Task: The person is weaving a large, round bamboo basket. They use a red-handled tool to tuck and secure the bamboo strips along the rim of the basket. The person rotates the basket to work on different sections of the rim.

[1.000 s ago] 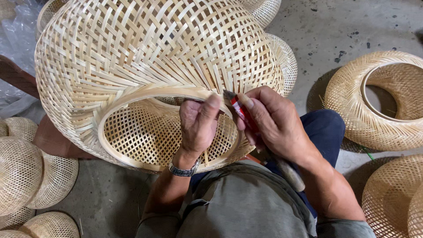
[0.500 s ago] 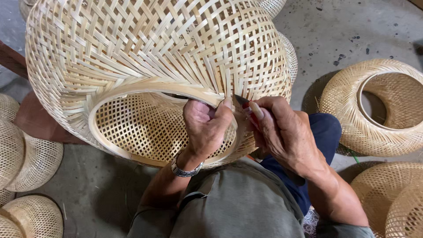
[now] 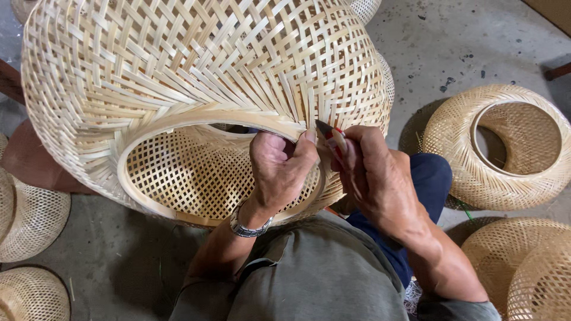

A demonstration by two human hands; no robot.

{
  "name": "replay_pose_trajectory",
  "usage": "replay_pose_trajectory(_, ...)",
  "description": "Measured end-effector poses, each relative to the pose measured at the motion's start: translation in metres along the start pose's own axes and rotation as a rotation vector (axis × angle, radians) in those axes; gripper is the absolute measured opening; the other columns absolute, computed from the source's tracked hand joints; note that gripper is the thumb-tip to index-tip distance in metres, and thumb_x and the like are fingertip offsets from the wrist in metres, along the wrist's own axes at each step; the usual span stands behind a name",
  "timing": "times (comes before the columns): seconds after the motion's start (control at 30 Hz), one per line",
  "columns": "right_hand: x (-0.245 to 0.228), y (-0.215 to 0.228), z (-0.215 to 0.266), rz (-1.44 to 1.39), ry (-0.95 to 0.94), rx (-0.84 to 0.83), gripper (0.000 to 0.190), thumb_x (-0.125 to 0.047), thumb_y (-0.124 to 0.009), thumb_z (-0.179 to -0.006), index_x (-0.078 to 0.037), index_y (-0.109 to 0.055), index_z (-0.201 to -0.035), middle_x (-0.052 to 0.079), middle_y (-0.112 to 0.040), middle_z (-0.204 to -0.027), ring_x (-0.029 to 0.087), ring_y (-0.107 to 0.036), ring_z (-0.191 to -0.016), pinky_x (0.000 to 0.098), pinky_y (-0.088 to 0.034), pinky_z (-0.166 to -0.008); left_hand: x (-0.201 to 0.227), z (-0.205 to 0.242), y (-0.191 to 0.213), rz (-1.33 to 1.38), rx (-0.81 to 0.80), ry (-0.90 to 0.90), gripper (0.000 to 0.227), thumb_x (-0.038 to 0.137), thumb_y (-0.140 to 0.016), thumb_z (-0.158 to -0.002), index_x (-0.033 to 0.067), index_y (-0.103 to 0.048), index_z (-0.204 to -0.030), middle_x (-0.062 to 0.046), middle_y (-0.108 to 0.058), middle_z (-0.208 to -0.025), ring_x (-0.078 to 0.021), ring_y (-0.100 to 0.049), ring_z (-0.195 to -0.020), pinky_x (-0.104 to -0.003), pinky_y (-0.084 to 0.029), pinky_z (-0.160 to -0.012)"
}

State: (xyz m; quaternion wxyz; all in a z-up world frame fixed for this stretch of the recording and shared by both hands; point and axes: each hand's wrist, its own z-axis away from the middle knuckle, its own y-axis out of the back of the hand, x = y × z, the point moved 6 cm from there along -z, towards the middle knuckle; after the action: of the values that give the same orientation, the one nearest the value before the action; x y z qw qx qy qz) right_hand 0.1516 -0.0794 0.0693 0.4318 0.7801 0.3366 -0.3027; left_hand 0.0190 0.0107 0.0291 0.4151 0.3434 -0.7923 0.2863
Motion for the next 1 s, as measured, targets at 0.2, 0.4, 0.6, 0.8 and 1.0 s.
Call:
replay_pose_trajectory(0.2,0.015,0.002,-0.004,-0.080,-0.091,-0.079,0.015,-0.013,-0.055,-0.108,-0.002,-0.055,-0.117,0.010,-0.072,-0.073,0.018,-0.072,-0.057,0.0315,-0.054,-0.050,0.002,-0.002,0.001,-0.554,-0.049,-0.339,0.025,-0.005,-0.063,-0.102,0.0085,-0.052,-0.085,0.002,-0.050,-0.075,-0.0031,-0.039,-0.063,-0.021,-0.036,-0.052)
replay_pose_trajectory(0.4,0.018,0.008,-0.008,-0.057,-0.044,-0.172,0.021,-0.018,-0.054,-0.109,0.000,-0.055,-0.118,0.009,-0.071,-0.072,0.016,-0.070,-0.056,0.0296,-0.053,-0.050,0.000,-0.001,0.010,-0.275,-0.054,-0.125,0.004,0.003,-0.058,-0.102,0.0011,-0.055,-0.101,0.000,-0.058,-0.085,-0.0100,-0.050,-0.071,-0.027,-0.045,-0.061)
replay_pose_trajectory(0.6,0.005,0.014,0.006,0.030,0.089,0.017,0.024,-0.022,-0.052,-0.114,0.000,-0.055,-0.120,0.007,-0.072,-0.084,0.013,-0.072,-0.069,0.0265,-0.057,-0.054,0.003,-0.006,0.007,-0.130,-0.097,-0.111,0.022,0.021,-0.060,-0.111,-0.0004,-0.059,-0.113,-0.006,-0.069,-0.098,-0.0123,-0.065,-0.083,-0.028,-0.057,-0.075)
replay_pose_trajectory(0.8,0.021,0.003,0.018,-0.094,-0.168,-0.023,0.025,-0.016,-0.056,-0.106,0.000,-0.064,-0.123,0.004,-0.066,-0.072,0.008,-0.061,-0.059,0.0217,-0.048,-0.054,0.001,-0.008,0.012,-0.026,-0.217,0.110,0.030,0.027,-0.062,-0.110,-0.0017,-0.069,-0.118,-0.006,-0.074,-0.107,-0.0107,-0.065,-0.088,-0.027,-0.054,-0.084)
replay_pose_trajectory(1.0,0.037,-0.008,0.020,-0.606,-0.240,0.020,0.049,-0.003,-0.067,-0.100,0.002,-0.055,-0.147,-0.003,-0.067,-0.100,0.001,-0.055,-0.076,0.0171,-0.046,-0.069,0.007,-0.014,0.009,-0.041,-0.187,0.139,0.030,0.025,-0.063,-0.111,-0.0028,-0.068,-0.121,-0.008,-0.073,-0.111,-0.0135,-0.066,-0.101,-0.027,-0.054,-0.092)
